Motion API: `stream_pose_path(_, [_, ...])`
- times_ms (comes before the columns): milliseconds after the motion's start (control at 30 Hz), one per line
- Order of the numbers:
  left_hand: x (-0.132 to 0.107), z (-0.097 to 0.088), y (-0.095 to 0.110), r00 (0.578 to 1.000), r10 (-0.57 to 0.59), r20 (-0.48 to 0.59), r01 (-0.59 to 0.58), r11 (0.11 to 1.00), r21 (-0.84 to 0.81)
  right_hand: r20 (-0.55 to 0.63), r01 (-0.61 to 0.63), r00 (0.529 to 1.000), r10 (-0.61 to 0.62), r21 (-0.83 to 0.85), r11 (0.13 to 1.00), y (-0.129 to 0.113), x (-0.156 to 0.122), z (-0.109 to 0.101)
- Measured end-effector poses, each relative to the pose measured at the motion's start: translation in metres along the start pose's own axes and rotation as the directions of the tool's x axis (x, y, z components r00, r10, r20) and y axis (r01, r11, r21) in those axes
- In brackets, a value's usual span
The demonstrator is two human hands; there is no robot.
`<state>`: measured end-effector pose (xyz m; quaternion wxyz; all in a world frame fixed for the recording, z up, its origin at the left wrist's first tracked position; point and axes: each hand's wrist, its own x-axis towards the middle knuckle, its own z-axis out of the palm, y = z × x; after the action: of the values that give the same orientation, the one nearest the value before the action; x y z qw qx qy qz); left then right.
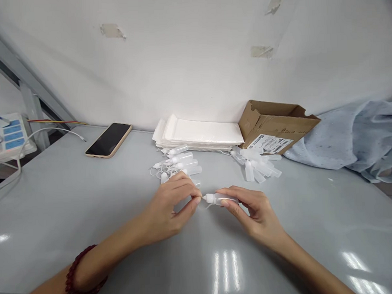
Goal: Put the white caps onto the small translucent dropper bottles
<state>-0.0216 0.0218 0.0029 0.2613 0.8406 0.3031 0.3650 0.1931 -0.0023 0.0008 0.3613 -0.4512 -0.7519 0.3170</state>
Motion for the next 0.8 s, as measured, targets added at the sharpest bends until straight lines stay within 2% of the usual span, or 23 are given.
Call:
stream_pose_path(300, [0.001,0.0,-0.003,0.999,-0.008,0.035,0.007,1.0,0.011,0.04,-0.027,0.999,0.027,0.002,1.0,0.0,0.001,0.001])
stream_pose_path(467, [0.004,-0.01,-0.005,0.998,-0.061,0.018,0.061,0.998,0.019,0.066,-0.066,0.996,0.067,-0.025,0.998,0.001,0.003,-0.002])
stream_pose_path(567, [0.008,-0.022,-0.013,0.975,-0.18,-0.13,0.189,0.98,0.061,-0.061,-0.091,0.994,0.086,-0.089,0.992,0.008,0.006,-0.009])
stream_pose_path(667, [0.01,-0.033,-0.029,0.869,-0.305,-0.39,0.375,0.92,0.115,-0.233,-0.157,0.967,0.104,-0.223,0.962,0.022,0.01,-0.02])
stream_pose_path(733, [0.011,-0.037,-0.041,0.827,-0.303,-0.474,0.422,0.891,0.168,-0.283,-0.18,0.957,0.07,-0.385,0.905,0.035,0.013,-0.027])
stream_pose_path(800, [0.011,-0.038,-0.052,0.824,-0.272,-0.496,0.423,0.878,0.222,-0.323,-0.187,0.946,0.006,-0.534,0.824,0.046,0.015,-0.032])
